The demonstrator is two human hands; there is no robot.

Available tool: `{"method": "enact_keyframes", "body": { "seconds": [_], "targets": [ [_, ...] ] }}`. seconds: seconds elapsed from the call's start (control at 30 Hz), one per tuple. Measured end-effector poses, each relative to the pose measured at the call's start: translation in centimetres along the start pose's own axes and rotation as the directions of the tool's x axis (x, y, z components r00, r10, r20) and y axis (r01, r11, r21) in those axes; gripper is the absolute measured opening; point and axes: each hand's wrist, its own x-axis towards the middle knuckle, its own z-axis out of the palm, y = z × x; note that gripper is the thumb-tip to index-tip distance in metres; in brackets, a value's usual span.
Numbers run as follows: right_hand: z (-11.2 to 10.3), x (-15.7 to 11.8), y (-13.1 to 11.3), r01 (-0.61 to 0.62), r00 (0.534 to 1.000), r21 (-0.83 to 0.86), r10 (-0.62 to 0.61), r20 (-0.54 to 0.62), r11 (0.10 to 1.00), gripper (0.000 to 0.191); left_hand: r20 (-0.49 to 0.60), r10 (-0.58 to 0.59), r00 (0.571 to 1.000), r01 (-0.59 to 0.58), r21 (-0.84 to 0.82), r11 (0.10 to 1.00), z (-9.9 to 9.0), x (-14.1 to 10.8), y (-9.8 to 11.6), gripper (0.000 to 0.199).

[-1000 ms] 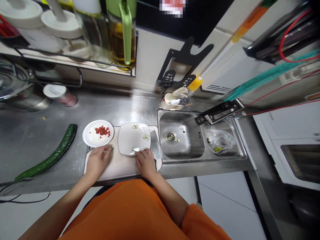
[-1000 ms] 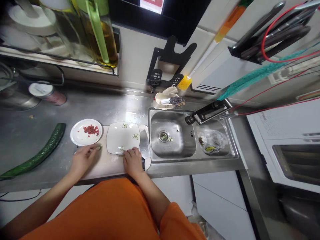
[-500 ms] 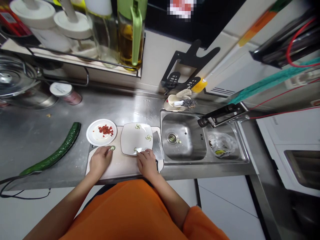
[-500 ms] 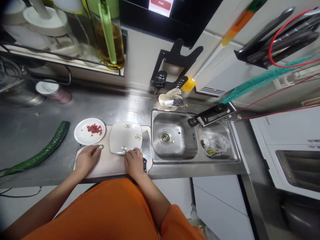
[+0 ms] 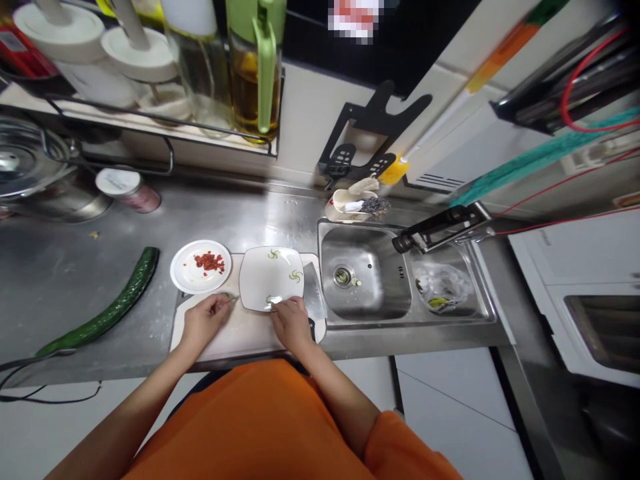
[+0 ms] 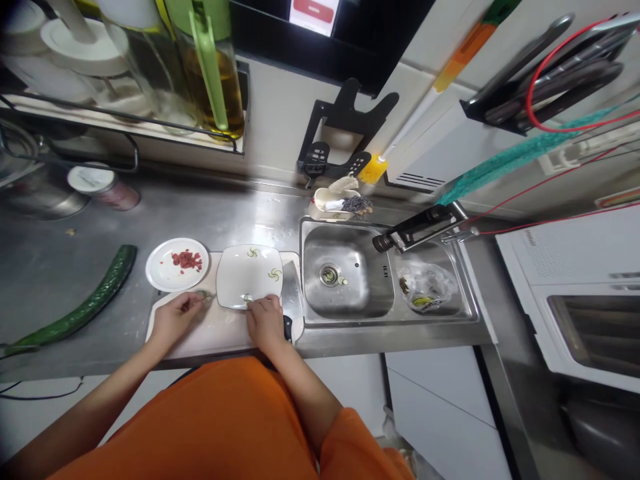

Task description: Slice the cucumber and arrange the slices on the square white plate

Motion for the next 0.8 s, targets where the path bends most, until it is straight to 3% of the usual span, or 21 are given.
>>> {"method": "enact_keyframes", "body": {
  "seconds": [0.17,0.27,0.4,0.5,0.57,0.7,0.8],
  "targets": [
    [-0.4,2.1,-0.5,-0.095,0.992,0.260,0.113,-0.055,0.961,0.017,0.235,-0.012,0.972,0.084,-0.297,0.951,0.5,0.6,4.0,0.032],
    [-0.8,3.5,-0.7,-0.160,0.985,0.356,0.171,-0.001,0.921,0.015,0.363,-0.029,0.931,0.170,-0.362,0.916,1.1,1.2,6.2,0.030],
    [-1.5,4.4,-0.4,-0.239,0.971,0.440,0.213,0.108,0.866,0.012,0.420,-0.055,0.906,0.238,-0.397,0.887,1.8,1.7,7.5,0.028],
    [-2.1,4.6,-0.1,-0.256,0.967,0.497,0.225,0.124,0.829,0.012,0.462,-0.097,0.882,0.342,-0.483,0.806,2.3,1.8,7.4,0.031],
    [-2.5,4.6,0.1,-0.252,0.968,0.519,0.215,0.132,0.816,0.013,0.546,-0.177,0.819,0.494,-0.514,0.701,2.7,1.7,7.2,0.033],
    [-3.2,5.0,0.3,-0.236,0.971,0.551,0.172,0.165,0.801,0.014,0.750,-0.219,0.624,0.749,-0.494,0.441,3.5,1.6,6.7,0.027],
    [-3.6,5.2,0.4,-0.239,0.968,0.575,0.148,0.202,0.782,0.013,0.806,-0.172,0.566,0.809,-0.502,0.307,3.9,1.7,6.5,0.015]
  ]
}}
